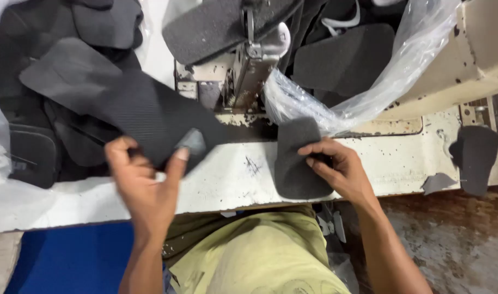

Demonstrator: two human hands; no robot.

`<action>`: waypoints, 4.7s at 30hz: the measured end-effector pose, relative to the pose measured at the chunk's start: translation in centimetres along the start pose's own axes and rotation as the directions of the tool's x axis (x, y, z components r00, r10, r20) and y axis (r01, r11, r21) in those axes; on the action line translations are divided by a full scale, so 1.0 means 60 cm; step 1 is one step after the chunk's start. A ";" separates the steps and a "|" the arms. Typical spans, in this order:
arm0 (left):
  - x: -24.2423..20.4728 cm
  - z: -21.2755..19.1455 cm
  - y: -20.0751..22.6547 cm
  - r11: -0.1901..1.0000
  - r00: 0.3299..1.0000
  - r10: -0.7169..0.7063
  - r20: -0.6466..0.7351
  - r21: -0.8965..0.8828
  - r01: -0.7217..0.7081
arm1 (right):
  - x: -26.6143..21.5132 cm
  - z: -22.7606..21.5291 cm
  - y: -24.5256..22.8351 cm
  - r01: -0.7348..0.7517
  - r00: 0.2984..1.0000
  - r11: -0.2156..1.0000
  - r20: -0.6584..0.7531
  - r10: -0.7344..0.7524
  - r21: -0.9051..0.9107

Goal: The person repeatedly picks up dark gray fabric pieces, aligns them under the presser foot of a sewing machine, and sews along the edges. Finished pieces are placed into a plastic bag on the machine table. The person handles the fabric by hand and operates the sewing machine throughout.

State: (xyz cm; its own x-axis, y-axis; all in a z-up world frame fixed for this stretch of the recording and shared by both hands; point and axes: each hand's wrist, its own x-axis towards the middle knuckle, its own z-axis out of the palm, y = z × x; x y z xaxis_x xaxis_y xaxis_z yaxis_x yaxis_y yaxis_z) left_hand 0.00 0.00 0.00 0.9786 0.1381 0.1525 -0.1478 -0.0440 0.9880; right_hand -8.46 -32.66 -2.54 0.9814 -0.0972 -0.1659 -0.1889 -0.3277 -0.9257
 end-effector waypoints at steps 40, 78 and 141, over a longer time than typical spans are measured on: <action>-0.116 0.029 -0.090 0.977 0.885 -0.173 0.432 0.188 0.099 | 0.107 0.129 -0.063 0.162 0.972 0.965 0.136 -0.192 0.206; 0.126 0.110 0.087 0.902 0.802 -0.001 0.598 -0.345 0.259 | 0.275 0.019 -0.186 0.281 0.960 0.939 -0.070 -0.272 0.197; 0.176 0.139 0.088 0.908 0.993 -0.061 -0.102 -0.420 0.012 | 0.000 -0.506 0.217 -0.276 0.282 0.254 -0.331 -0.901 -0.927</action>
State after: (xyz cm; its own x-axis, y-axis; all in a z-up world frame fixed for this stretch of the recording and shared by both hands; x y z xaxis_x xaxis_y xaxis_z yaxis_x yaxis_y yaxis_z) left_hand 10.75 -7.04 6.62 0.9660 0.2407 0.0939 -0.1822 0.3771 0.9081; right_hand -11.97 -65.48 -4.24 0.4348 -0.0433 0.8995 -0.3521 -0.9275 0.1256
